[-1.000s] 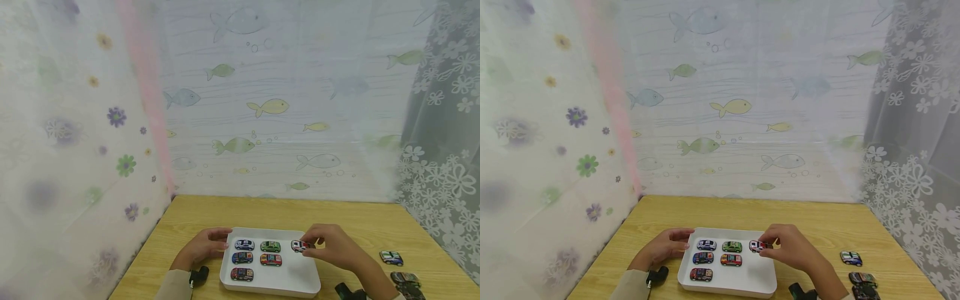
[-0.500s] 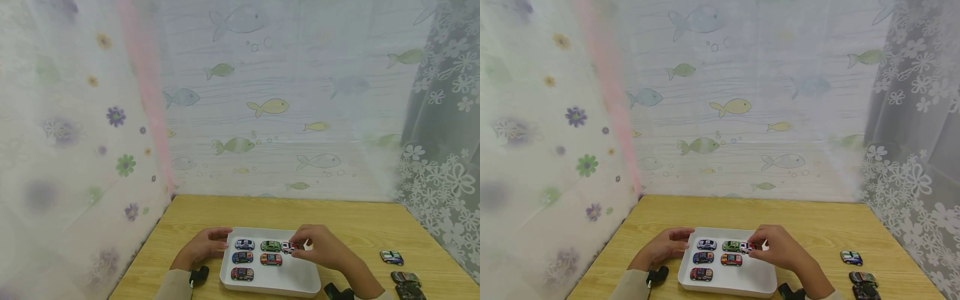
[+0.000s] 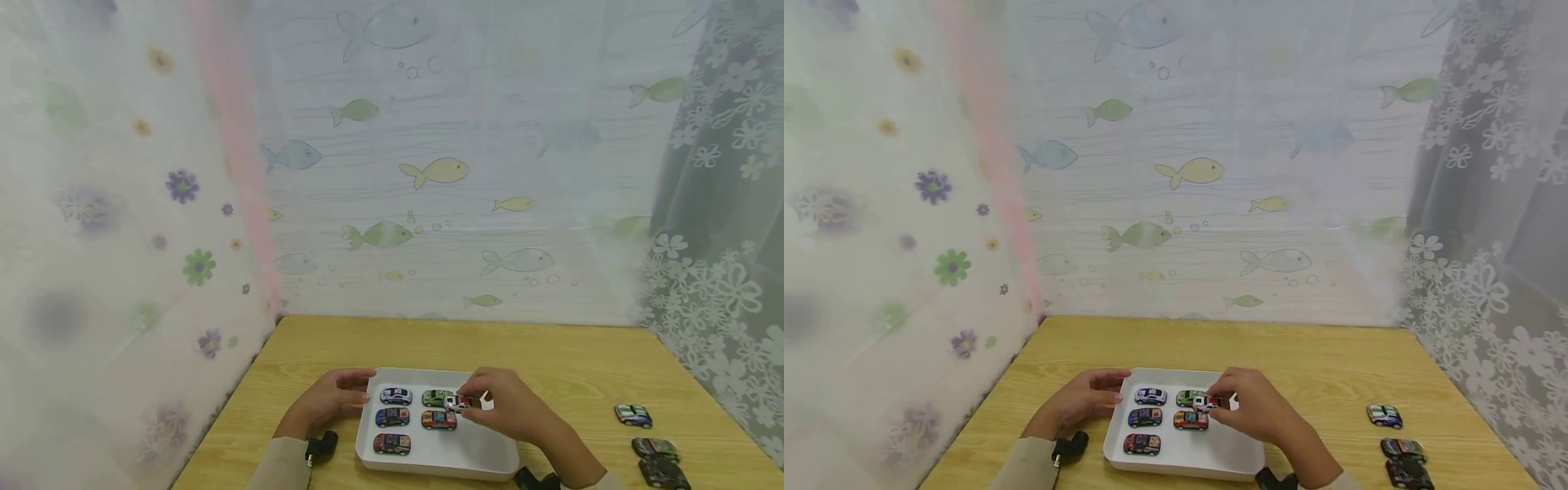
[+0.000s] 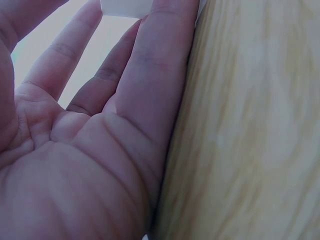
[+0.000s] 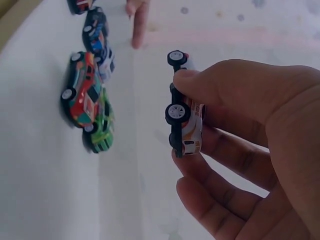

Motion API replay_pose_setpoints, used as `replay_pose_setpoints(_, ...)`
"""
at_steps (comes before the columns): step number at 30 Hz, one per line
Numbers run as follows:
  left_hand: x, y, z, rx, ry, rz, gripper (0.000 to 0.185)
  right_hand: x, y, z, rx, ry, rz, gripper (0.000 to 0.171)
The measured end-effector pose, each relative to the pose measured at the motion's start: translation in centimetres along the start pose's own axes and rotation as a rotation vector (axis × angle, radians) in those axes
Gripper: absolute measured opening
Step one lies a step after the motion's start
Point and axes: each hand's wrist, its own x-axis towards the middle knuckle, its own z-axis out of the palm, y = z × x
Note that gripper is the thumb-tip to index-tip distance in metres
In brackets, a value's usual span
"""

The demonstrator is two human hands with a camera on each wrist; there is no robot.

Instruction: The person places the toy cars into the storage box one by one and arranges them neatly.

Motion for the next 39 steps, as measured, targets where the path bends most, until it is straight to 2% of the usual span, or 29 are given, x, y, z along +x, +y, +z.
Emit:
replay_pose_setpoints(9,-0.1,0.1,0.0,0.024,0.003,0.004,0.058,0.4,-0.8,1.3,0.078,-0.052,0.072,0.017)
replay_pose_setpoints(19,-0.2,0.4,0.0,0.019,-0.003,0.003,0.057,0.6,-1.1,2.6,0.128,-0.073,0.105,0.017)
replay_pose_setpoints(32,0.0,0.3,-0.2,0.023,-0.005,-0.003,0.058,0.6,-1.7,4.1,0.138,-0.152,0.163,0.018)
replay_pose_setpoints(39,0.1,0.3,-0.3,0.022,-0.009,-0.006,0.059,0.6,-1.8,4.7,0.134,-0.165,0.180,0.017)
